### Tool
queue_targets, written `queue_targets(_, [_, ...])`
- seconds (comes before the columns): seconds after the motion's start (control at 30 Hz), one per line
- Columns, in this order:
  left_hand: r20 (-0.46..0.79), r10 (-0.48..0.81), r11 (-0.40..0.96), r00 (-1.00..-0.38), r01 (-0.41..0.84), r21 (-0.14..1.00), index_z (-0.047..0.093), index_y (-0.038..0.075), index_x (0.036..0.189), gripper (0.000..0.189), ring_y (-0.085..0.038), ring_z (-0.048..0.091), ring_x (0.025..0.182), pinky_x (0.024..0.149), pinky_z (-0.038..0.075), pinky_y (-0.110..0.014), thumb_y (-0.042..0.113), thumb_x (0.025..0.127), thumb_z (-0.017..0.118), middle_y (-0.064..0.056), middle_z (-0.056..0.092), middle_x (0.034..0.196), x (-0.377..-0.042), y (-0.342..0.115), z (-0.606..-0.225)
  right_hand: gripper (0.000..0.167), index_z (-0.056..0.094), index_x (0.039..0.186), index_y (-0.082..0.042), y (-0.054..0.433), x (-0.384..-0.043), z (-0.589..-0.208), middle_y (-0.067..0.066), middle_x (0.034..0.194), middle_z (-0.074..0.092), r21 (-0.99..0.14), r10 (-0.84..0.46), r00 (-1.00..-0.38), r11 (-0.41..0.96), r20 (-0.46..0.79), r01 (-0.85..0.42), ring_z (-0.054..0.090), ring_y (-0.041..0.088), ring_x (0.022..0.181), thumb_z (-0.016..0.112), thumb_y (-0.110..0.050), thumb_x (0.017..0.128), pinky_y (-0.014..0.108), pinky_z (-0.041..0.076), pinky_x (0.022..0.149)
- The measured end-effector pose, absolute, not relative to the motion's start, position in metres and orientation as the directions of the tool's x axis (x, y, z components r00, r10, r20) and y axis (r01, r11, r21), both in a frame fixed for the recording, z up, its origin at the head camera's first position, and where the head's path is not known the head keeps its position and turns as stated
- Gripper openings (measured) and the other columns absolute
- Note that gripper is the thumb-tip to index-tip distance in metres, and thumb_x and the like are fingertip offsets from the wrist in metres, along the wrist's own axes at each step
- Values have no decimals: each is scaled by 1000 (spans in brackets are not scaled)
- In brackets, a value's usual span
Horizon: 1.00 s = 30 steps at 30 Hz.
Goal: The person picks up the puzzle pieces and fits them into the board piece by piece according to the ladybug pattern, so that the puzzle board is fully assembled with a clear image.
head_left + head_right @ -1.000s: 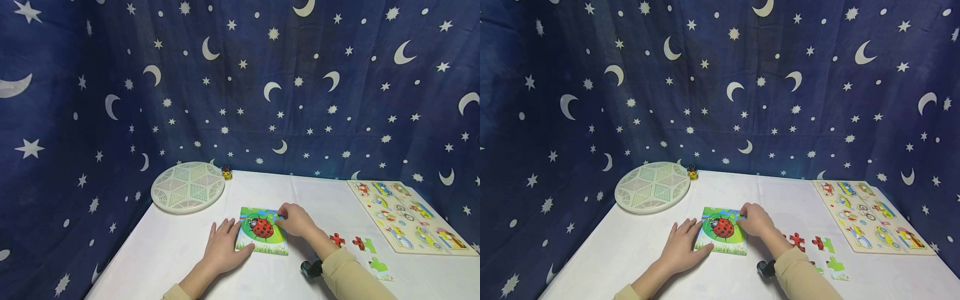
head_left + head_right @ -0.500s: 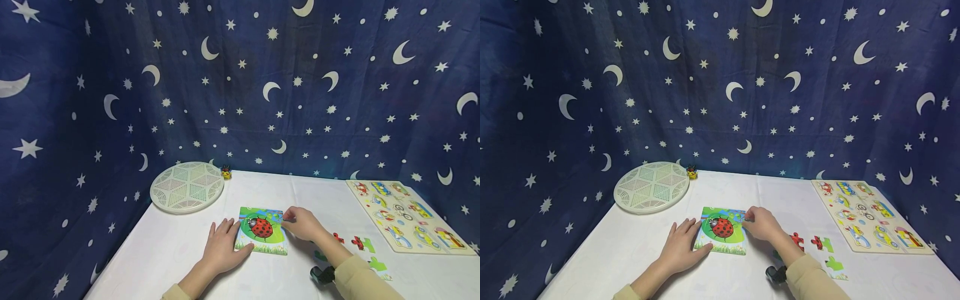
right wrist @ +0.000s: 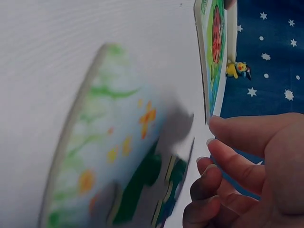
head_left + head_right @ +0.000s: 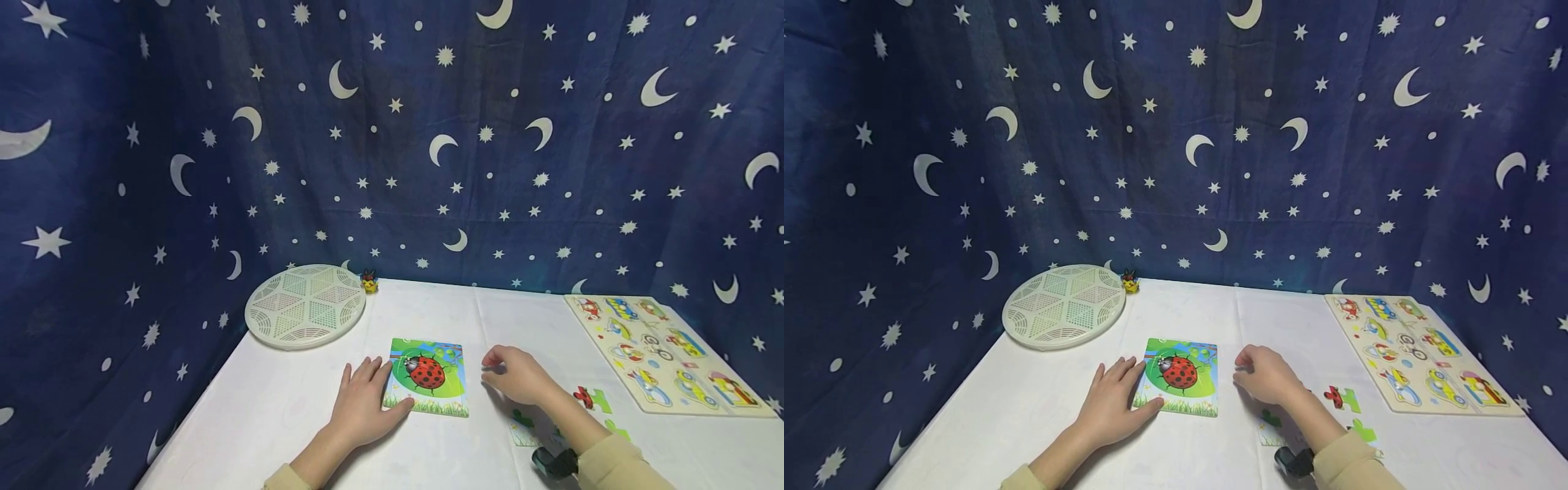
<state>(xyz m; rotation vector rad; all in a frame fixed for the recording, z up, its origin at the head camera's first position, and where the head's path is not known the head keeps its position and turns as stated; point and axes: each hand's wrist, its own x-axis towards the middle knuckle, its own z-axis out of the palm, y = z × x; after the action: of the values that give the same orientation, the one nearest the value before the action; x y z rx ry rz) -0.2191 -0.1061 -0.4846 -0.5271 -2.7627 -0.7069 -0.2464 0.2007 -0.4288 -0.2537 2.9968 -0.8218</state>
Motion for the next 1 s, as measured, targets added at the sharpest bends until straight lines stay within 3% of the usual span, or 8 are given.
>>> queue_targets(0.33, [315, 287, 810, -905, 405, 424, 59, 3, 142, 79, -42, 44, 139, 115, 21, -69, 62, 89, 65, -20, 56, 144, -218, -106, -485, 22, 68, 106, -10, 223, -234, -423, 4, 106, 67, -498, -233, -972, 838, 37, -220, 63, 32, 107, 79, -18, 89, 54, 52, 88])
queue_targets(0.63, [288, 279, 821, -916, 383, 423, 59, 6, 144, 79, -40, 43, 141, 116, 19, -68, 63, 90, 64, -17, 55, 146, -218, -106, -487, 29, 68, 110, -10, 239, -229, -424, 6, 110, 67, -482, -218, -976, 853, 18, -200, 62, 37, 110, 81, -20, 86, 57, 51, 89])
queue_targets(1.0, [276, 286, 811, -917, 386, 439, 58, 4, 144, 80, -41, 42, 142, 117, 18, -68, 63, 90, 63, -19, 54, 146, -218, -105, -483, 43, 70, 113, -10, 253, -232, -431, 0, 100, 64, -423, -146, -983, 902, -112, -86, 59, 21, 95, 88, -30, 80, 51, 51, 86])
